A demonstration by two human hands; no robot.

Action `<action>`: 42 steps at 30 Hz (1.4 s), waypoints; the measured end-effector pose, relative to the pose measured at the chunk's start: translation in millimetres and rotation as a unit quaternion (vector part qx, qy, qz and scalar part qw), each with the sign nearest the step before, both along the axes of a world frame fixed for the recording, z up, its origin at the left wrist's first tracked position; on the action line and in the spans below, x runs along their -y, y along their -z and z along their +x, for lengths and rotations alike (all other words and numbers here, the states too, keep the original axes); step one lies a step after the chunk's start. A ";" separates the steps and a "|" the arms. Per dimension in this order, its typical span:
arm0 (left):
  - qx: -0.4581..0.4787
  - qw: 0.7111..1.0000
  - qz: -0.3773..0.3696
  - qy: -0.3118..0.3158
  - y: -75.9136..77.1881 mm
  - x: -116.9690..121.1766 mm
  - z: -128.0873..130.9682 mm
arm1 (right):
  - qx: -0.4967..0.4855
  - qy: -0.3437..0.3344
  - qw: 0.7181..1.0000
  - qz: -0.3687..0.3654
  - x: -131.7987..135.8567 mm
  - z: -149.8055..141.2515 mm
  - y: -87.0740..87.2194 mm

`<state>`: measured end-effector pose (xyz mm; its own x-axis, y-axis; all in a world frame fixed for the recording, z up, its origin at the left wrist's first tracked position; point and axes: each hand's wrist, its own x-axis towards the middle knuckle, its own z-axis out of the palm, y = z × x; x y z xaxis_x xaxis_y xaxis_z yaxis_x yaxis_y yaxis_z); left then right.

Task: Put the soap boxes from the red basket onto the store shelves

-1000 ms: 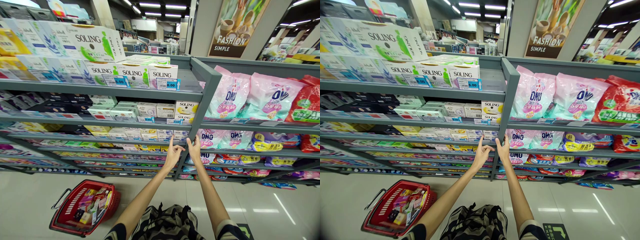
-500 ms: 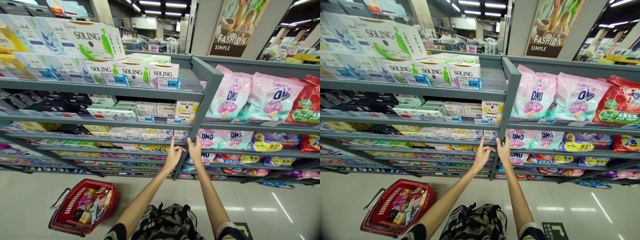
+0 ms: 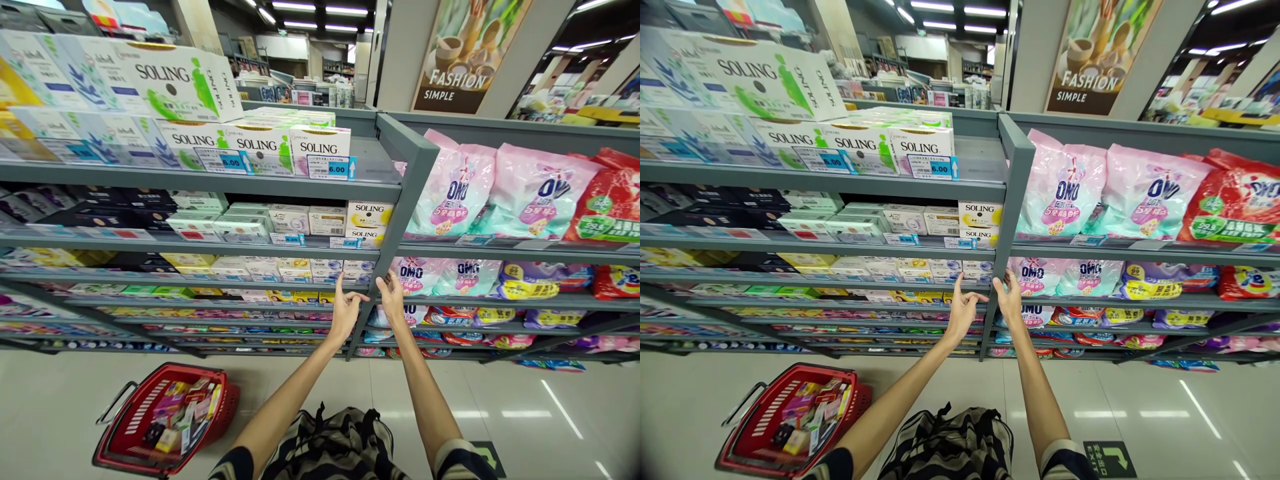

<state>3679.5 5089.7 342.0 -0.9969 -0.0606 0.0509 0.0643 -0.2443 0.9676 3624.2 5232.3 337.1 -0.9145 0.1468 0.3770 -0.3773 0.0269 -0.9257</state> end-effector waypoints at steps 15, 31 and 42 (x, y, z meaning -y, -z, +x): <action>-0.003 0.999 0.005 -0.032 8.8 4.3 6.4 | -0.010 -0.031 0.999 0.000 -5.5 -5.7 2.2; -0.052 0.988 -0.079 -0.120 3.5 91.0 6.0 | -0.129 0.079 0.965 0.215 40.4 50.7 7.0; 0.043 0.939 -0.341 0.017 51.5 152.6 39.9 | 0.005 -0.105 0.967 0.232 98.2 43.9 40.7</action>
